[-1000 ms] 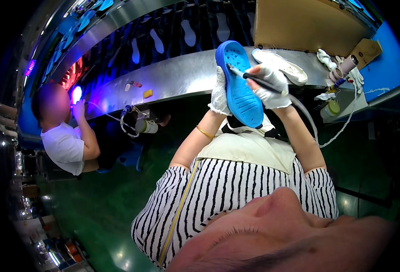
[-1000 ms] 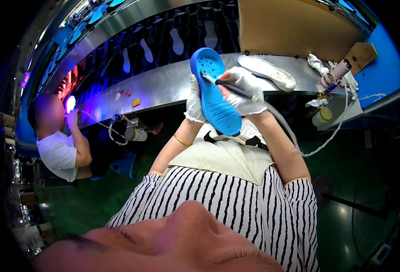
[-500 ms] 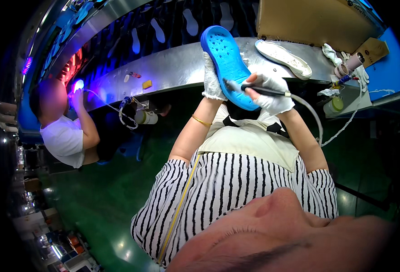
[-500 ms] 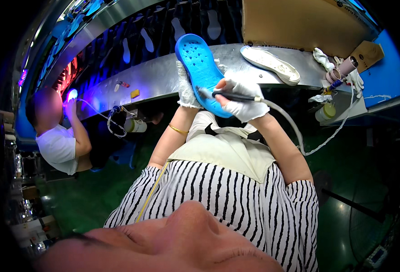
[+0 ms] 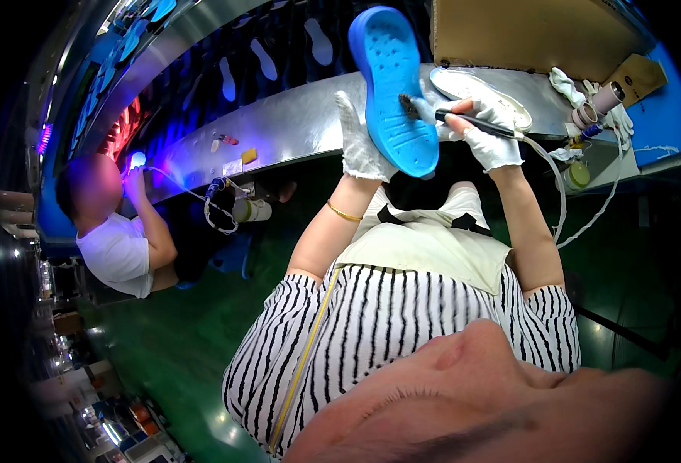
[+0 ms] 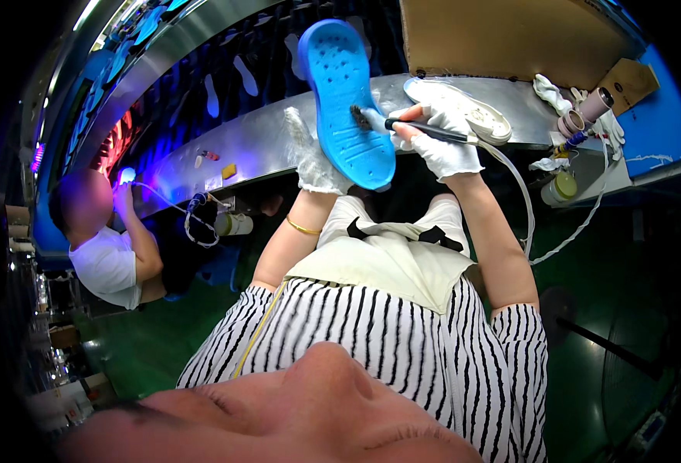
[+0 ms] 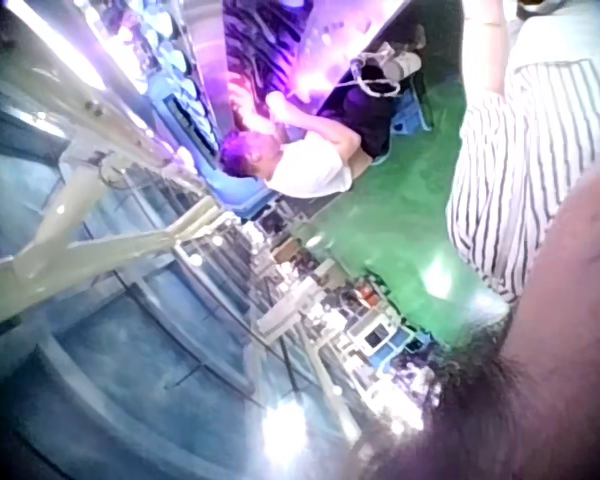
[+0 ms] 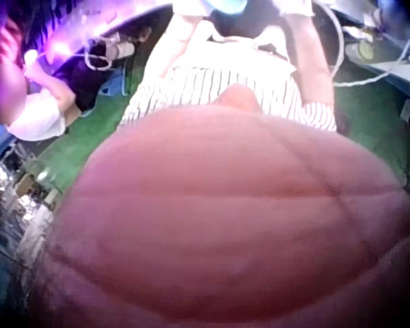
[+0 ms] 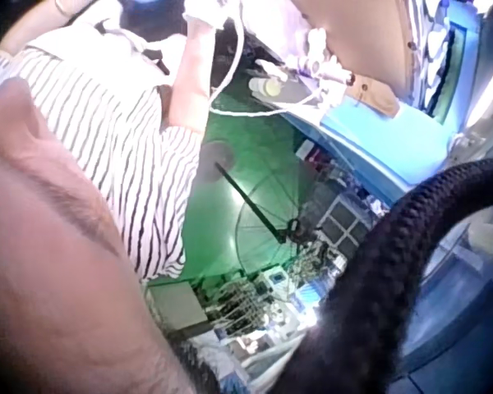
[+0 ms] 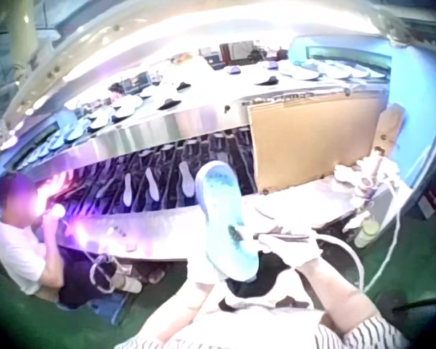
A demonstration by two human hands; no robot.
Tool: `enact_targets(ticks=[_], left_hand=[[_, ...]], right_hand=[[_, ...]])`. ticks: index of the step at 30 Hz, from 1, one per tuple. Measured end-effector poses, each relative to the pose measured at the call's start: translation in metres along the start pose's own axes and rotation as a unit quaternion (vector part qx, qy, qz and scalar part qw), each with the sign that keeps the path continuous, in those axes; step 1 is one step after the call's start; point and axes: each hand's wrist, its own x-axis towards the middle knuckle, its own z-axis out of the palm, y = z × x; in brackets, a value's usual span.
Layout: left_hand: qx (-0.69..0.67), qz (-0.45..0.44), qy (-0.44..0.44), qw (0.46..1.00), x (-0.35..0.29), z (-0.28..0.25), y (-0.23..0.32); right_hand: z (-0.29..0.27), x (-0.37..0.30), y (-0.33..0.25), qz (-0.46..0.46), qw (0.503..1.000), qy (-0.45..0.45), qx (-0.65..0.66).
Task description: The person applies a liquid substance to blue shoe soles using a brush, handling the soles one by one and placing them onto a moving conveyor belt.
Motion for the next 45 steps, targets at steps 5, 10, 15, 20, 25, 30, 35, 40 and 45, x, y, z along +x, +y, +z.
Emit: enact_targets(ticks=[5, 10, 15, 20, 25, 30, 35, 40, 45], left_hand=[[0.079, 0.044, 0.079, 0.993, 0.005, 0.003, -0.005], [0.013, 0.02, -0.047, 0.999, 0.024, -0.042, 0.011], [0.135, 0.1, 0.013, 0.986, 0.015, -0.001, 0.009], [0.078, 0.075, -0.002, 0.994, 0.01, 0.003, 0.019], [0.101, 0.054, 0.039, 0.993, 0.007, 0.0, 0.025], [0.09, 0.041, 0.056, 0.993, 0.011, 0.007, 0.029], [0.083, -0.01, 0.04, 0.996, 0.018, 0.0, 0.037], [-0.083, -0.078, -0.085, 0.99, 0.024, -0.042, 0.046], [0.094, -0.043, 0.042, 0.994, 0.025, -0.006, 0.039]], right_hand=[[0.025, -0.012, -0.006, -0.052, 0.99, -0.02, 0.132], [0.029, -0.02, -0.018, 0.063, 0.981, -0.053, 0.176], [0.038, -0.021, -0.003, -0.025, 0.991, -0.048, 0.12], [0.035, -0.017, -0.001, 0.062, 0.967, -0.101, 0.226], [0.027, -0.022, -0.005, 0.031, 0.984, -0.12, 0.125], [0.016, -0.015, -0.01, 0.131, 0.972, -0.128, 0.15], [0.02, -0.026, -0.002, 0.079, 0.969, -0.174, 0.158], [0.013, -0.021, -0.002, 0.152, 0.921, -0.198, 0.298], [0.015, -0.015, -0.004, 0.097, 0.957, -0.104, 0.255]])
